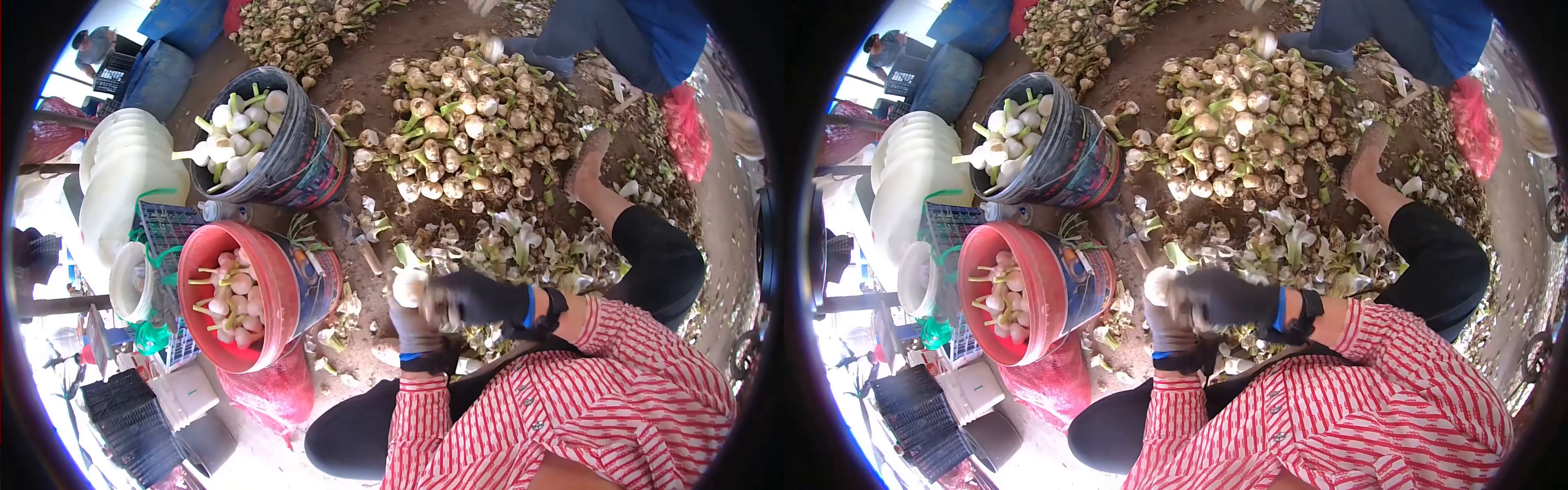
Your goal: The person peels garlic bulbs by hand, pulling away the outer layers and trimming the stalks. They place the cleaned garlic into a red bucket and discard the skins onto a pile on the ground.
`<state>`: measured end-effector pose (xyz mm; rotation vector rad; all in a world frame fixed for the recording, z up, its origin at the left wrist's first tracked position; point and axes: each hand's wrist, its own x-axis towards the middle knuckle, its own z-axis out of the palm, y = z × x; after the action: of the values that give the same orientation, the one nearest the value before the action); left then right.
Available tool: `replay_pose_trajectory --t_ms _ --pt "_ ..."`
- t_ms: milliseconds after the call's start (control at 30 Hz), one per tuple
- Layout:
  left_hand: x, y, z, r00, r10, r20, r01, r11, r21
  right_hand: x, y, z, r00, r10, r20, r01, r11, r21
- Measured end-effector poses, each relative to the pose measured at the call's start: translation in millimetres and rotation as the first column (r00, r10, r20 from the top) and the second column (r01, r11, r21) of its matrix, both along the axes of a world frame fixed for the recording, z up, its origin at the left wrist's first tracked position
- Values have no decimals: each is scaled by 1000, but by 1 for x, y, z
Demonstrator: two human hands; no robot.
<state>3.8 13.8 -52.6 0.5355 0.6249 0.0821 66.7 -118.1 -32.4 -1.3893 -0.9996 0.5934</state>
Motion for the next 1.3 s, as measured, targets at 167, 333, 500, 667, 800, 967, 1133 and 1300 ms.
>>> replay_pose_trajectory --t_ms 167,333,500,667,800,967,1133,1300 --pt "7 68 47 928 70 365 -128 982 138 3 -16 -13 963 166 -213 -229 919 -321" --pt "18 90 85 759 490 429 -473 867 -154 126 -24 -119 546 -359 757 775 558 -295" --pt "45 33 38 994 107 -4 -104 973 204 179 -30 -171 658 -131 741 718 404 -567" --pt "45 6 -1 960 -195 -203 281 721 633 161 -33 -138 804 -213 555 572 534 -623" --pt "48 -11 -14 953 -243 -181 224 161 961 119 -30 -51 867 -395 -304 174 811 -558" --pt "40 -15 -5 978 -205 -23 110 425 898 87 -25 -60 830 -357 -428 296 933 -203" --pt "30 -27 20 985 -167 44 -28 92 995 63 -17 -30 924 -346 161 380 876 -297" --pt "15 -26 24 973 -223 52 -38 67 997 60 -27 -22 917 -224 330 316 913 -258"
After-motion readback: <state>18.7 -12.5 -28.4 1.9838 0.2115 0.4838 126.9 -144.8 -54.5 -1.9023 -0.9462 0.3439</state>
